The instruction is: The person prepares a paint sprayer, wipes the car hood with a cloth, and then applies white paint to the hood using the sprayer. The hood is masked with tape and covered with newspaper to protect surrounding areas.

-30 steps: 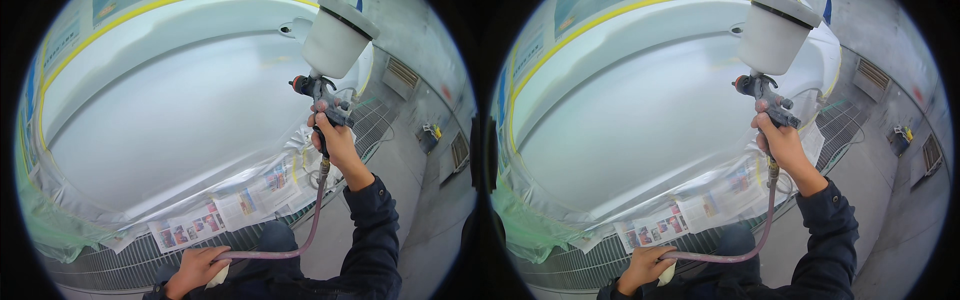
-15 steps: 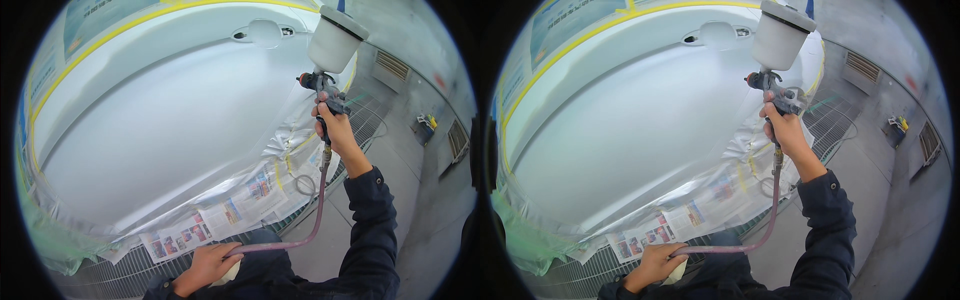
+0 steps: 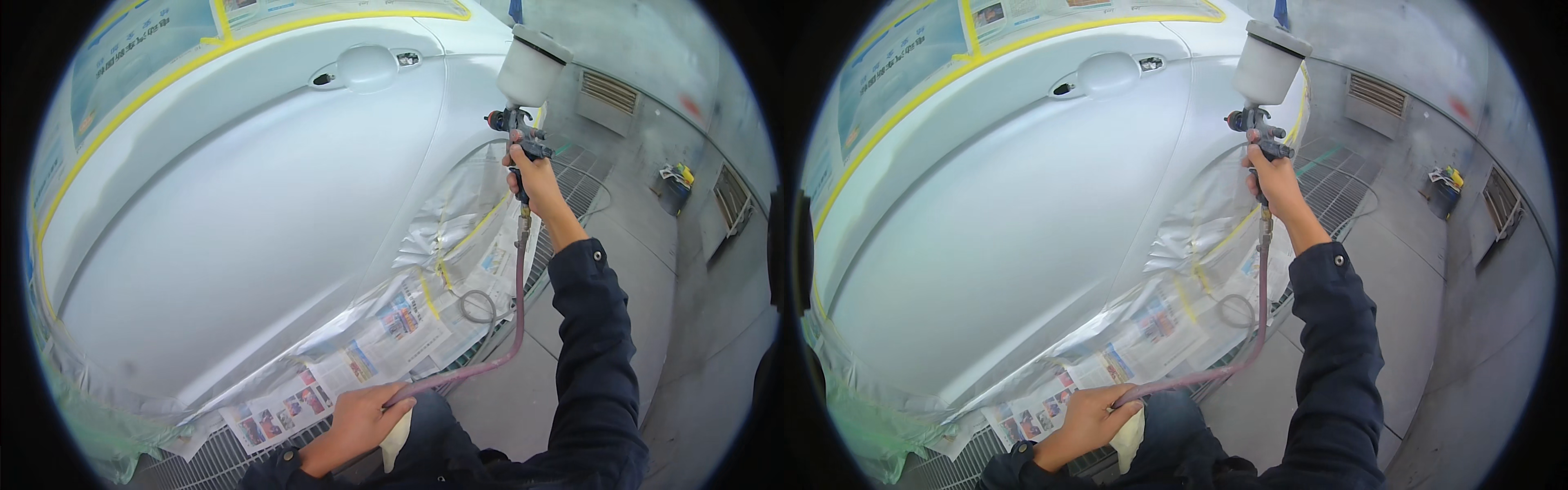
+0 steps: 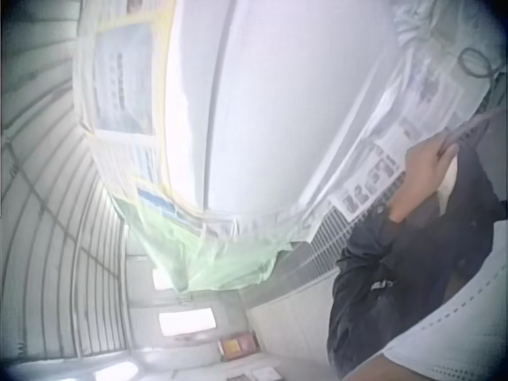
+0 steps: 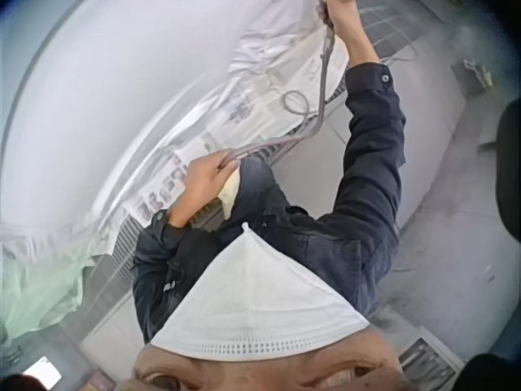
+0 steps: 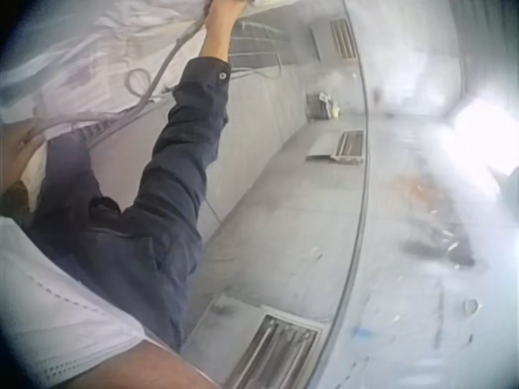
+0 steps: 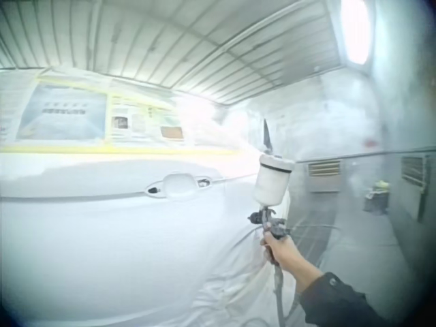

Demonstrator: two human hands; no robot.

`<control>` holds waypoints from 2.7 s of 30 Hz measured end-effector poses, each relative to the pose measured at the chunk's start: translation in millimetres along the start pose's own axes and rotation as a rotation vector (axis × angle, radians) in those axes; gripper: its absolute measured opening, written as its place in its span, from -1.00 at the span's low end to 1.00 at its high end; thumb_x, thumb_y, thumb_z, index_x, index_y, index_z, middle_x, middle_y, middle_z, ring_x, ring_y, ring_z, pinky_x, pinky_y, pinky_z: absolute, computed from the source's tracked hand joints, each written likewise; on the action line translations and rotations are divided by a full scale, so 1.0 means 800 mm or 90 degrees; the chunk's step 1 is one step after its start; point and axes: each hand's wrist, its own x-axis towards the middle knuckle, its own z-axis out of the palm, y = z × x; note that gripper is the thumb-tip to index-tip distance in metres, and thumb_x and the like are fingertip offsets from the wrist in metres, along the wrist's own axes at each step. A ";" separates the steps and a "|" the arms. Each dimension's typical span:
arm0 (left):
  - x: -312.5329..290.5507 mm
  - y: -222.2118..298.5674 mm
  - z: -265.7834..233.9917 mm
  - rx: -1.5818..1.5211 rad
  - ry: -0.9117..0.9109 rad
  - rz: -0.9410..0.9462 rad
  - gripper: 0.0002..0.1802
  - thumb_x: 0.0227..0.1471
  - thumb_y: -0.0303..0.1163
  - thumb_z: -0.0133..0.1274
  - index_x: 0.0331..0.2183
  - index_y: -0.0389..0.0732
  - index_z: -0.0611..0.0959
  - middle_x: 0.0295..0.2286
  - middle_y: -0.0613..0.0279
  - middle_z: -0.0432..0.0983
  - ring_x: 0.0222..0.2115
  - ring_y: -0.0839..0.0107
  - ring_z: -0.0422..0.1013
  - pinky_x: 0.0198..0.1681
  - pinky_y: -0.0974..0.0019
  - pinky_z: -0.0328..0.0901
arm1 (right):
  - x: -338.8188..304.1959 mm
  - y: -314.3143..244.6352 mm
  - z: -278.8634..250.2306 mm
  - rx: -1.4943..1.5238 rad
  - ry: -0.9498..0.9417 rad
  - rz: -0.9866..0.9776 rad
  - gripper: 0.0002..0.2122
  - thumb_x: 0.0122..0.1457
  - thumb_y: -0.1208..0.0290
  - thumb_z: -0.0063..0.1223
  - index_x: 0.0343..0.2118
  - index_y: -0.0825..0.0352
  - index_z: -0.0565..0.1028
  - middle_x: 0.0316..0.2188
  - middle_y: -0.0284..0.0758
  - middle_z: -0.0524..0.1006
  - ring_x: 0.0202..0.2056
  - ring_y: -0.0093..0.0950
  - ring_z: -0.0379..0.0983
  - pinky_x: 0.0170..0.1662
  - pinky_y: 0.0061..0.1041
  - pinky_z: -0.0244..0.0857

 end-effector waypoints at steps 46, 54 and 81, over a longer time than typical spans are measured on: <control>-0.108 -0.007 -0.136 0.006 0.071 -0.027 -0.60 0.08 -0.39 0.26 -0.03 -0.27 0.66 -0.42 -0.03 0.60 -0.43 0.15 0.56 -0.37 0.25 0.40 | -0.084 -0.106 0.172 -0.022 -0.198 -0.004 -0.69 0.32 0.15 0.03 -0.27 0.38 0.52 -0.55 -0.43 0.41 -0.64 -0.64 0.31 -0.58 -0.60 0.16; -0.198 -0.034 -0.193 -0.017 0.063 -0.108 -0.59 0.00 -0.47 0.23 -0.04 -0.26 0.67 -0.46 -0.02 0.57 -0.52 0.18 0.52 -0.42 0.26 0.37 | -0.178 -0.146 0.267 -0.034 -0.273 0.057 -0.74 0.37 0.23 0.01 -0.03 0.28 0.41 -0.34 -0.35 0.45 -0.61 -0.66 0.27 -0.58 -0.68 0.17; -0.604 -0.176 -0.330 -0.069 0.263 -0.263 -0.60 -0.07 -0.46 0.26 -0.11 -0.27 0.70 -0.48 0.08 0.60 -0.56 0.29 0.52 -0.48 0.38 0.38 | -0.493 -0.226 0.617 -0.014 -0.487 0.015 -0.72 0.39 0.26 -0.03 0.03 0.31 0.38 -0.32 -0.41 0.46 -0.55 -0.66 0.35 -0.48 -0.66 0.23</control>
